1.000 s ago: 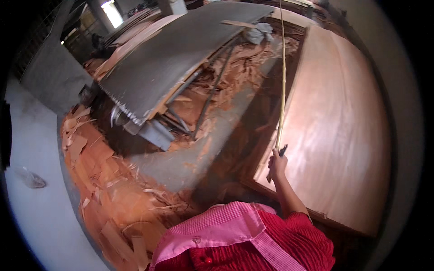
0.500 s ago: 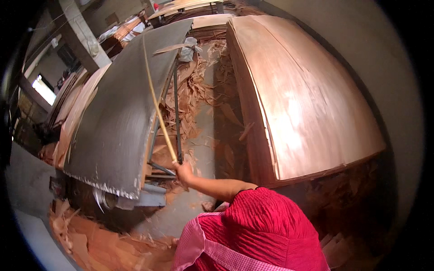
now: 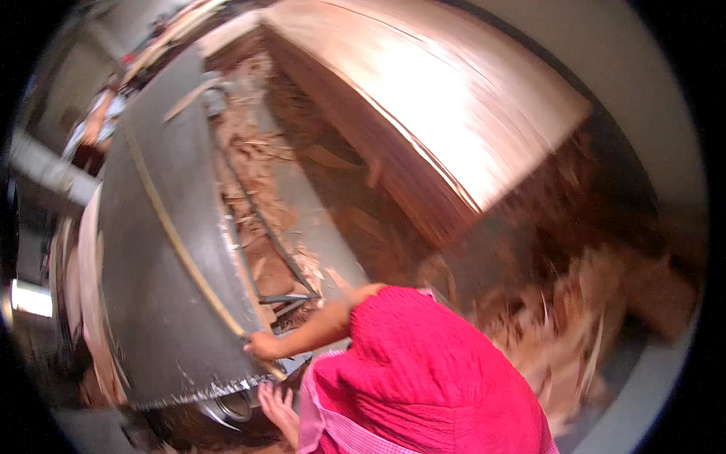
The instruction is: The person applies pieces of tape to seams on a large sheet of wood veneer, then flips the veneer over and applies water from a bottle to the wood surface.
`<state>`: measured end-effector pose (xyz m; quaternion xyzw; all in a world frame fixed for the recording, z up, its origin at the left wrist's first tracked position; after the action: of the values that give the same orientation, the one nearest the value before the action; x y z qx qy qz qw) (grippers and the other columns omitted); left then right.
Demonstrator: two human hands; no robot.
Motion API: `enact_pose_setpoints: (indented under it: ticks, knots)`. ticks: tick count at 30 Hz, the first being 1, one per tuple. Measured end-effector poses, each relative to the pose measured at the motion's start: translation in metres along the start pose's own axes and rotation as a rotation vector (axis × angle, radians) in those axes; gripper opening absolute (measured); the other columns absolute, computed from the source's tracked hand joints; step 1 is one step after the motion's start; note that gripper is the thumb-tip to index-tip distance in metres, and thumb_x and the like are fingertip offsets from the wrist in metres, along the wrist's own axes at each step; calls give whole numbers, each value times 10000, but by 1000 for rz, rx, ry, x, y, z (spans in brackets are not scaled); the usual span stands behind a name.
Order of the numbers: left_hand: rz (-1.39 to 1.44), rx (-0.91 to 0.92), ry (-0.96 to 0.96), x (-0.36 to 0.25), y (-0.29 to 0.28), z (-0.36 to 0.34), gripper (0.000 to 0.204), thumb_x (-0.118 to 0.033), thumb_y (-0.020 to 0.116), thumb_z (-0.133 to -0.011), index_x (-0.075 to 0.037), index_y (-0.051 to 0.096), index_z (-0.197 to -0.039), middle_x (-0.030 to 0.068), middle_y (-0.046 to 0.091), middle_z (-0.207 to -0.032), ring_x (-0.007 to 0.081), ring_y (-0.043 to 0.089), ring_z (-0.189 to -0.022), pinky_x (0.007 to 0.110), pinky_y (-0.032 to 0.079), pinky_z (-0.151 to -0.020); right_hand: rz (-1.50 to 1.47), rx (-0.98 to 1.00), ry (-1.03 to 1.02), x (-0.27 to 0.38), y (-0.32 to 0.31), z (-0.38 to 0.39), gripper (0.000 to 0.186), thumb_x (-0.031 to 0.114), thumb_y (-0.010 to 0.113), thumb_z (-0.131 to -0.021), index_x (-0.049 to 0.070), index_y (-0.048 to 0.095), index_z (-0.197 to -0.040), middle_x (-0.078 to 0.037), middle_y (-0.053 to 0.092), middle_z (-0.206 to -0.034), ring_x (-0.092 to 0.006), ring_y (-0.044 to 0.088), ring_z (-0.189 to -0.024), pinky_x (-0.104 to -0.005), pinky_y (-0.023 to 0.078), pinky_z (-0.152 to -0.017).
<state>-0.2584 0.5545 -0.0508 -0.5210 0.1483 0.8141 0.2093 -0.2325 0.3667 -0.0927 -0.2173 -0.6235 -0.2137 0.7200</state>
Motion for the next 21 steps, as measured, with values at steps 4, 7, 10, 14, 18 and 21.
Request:
enact_pose_setpoints:
  ticks: [4, 7, 10, 14, 18, 21]
  knots:
    - [-149, 218, -71, -19, -55, -61, 488, -257, 565, -830, -76, 385, -1245, 78, 523, -1002, 143, 524, -685, 271, 424, -557, 121, 477, -71, 39, 103, 25, 256, 235, 532, -834, 15, 570, -959, -154, 624, -752, -275, 627, -696, -405, 489, -614]
    - [-242, 18, -71, -31, -113, -85, 389, -119, 580, -767, -67, 460, -1133, 46, 539, -803, 107, 427, -421, 211, 338, -371, -131, 376, 112, 13, 73, 23, 318, 204, 531, -845, 21, 504, -1104, -149, 618, -787, -253, 631, -710, -379, 508, -564]
    - [-752, -89, -59, -28, -164, -129, 371, -104, 556, -781, -13, 498, -1137, 89, 567, -880, 179, 514, -591, 288, 436, -520, -13, -16, 80, -40, -36, 51, 268, 226, 573, -824, 26, 520, -996, -112, 610, -741, -211, 624, -668, -371, 510, -561]
    - [-904, -249, -35, -18, -184, -153, 354, -105, 556, -783, -2, 511, -1120, 112, 572, -902, 202, 521, -667, 310, 430, -596, -171, -201, 298, -101, -115, 125, 254, 244, 509, -869, 50, 503, -1032, -88, 624, -711, -189, 605, -519, -326, 477, -430]
    - [-972, -355, 0, -13, -177, -160, 339, -106, 555, -786, 9, 524, -1103, 134, 577, -923, 225, 528, -742, 332, 424, -673, -385, -385, 498, -113, -170, 215, 261, 275, 446, -904, 68, 474, -1060, -95, 631, -769, -164, 599, -518, -294, 467, -421]
    - [-986, -533, 116, -45, -165, -137, 328, -107, 555, -787, 18, 534, -1090, 151, 580, -940, 243, 532, -798, 349, 419, -730, -529, -382, 525, -111, -217, 257, 384, 337, 450, -913, 64, 425, -1183, -88, 641, -879, -129, 587, -577, -268, 456, -468]
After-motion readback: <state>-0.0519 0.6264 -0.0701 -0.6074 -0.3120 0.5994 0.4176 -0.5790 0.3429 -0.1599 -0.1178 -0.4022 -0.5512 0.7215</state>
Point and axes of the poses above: each hand's wrist, its own z-axis away from the middle knuckle, its own y-axis out of the palm, x = y × z, the point moved 10 cm from there along -z, towards the middle knuckle
